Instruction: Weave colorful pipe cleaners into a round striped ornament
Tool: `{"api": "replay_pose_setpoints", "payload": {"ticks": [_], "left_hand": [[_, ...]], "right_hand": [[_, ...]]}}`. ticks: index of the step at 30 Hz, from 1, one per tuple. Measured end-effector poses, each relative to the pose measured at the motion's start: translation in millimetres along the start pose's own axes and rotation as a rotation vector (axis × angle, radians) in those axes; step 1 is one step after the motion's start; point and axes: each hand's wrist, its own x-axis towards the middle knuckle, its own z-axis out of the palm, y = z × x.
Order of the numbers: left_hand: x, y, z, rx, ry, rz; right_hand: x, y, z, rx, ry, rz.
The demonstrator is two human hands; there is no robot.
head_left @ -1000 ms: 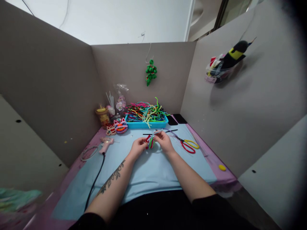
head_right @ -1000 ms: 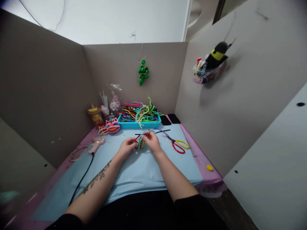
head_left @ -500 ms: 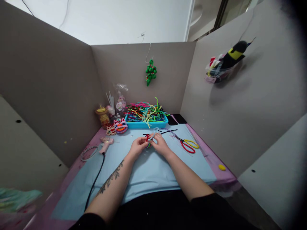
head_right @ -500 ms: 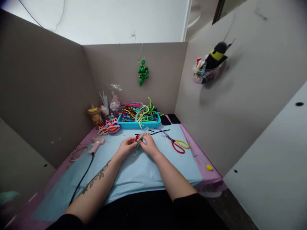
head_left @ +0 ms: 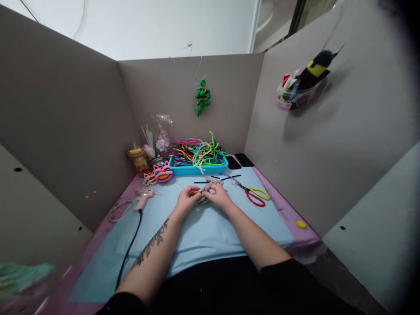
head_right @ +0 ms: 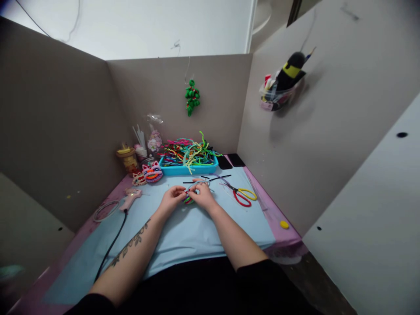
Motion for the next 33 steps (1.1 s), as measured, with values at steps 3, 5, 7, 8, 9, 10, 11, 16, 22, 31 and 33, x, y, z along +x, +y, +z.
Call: {"api": "replay_pose_setpoints", "payload": {"ticks": [3,5,7,8,9,10,11,16,22,31,33], "left_hand": [[-0.5,1.1,1.2,-0.015,-0.053,-0.057],[-0.7,2.1,1.5,-0.02,-0.065,-0.084],[-0.5,2.9,0.6,-0.036,-0.057,-0.104],[-0.4,3.0,-0.3,-0.051,-0.051,-0.12],[-0.2,2.9,-1.4,-0.068,-0.048,-0.141],[0.0,2.7,-2.7,-0.083,-0.051,-0.166],[0.1,2.4,-4.1,-0.094,-0.059,-0.189],[-0.2,2.3,-8.1,-0.107,-0.129,-0.182],[-0.2,3.9,-8.5,-0.085,-0.125,-0.134],[-0.9,4.2,-7.4,-0.058,-0.1,-0.123],[-1.3,5.6,-7.7,-0.062,-0.102,-0.124]], "right_hand": [[1.2,3.1,2.4,0.032,0.016,0.048],[2.0,4.0,2.7,0.068,0.02,0.064],[2.3,2.9,1.0,0.113,0.037,0.073],[2.2,1.6,-0.5,0.138,0.041,0.065],[1.8,-0.2,-2.2,0.166,0.035,0.043],[1.1,-2.3,-3.9,0.194,0.016,0.009],[0.3,-4.6,-5.5,0.217,-0.014,-0.033],[-4.8,-12.3,-7.4,0.17,-0.12,-0.12],[-5.3,-10.3,-5.6,0.107,-0.128,-0.148],[-3.7,-9.7,-13.0,0.171,-0.217,-0.143],[-2.3,-10.8,-16.0,0.217,-0.244,-0.139]]}}
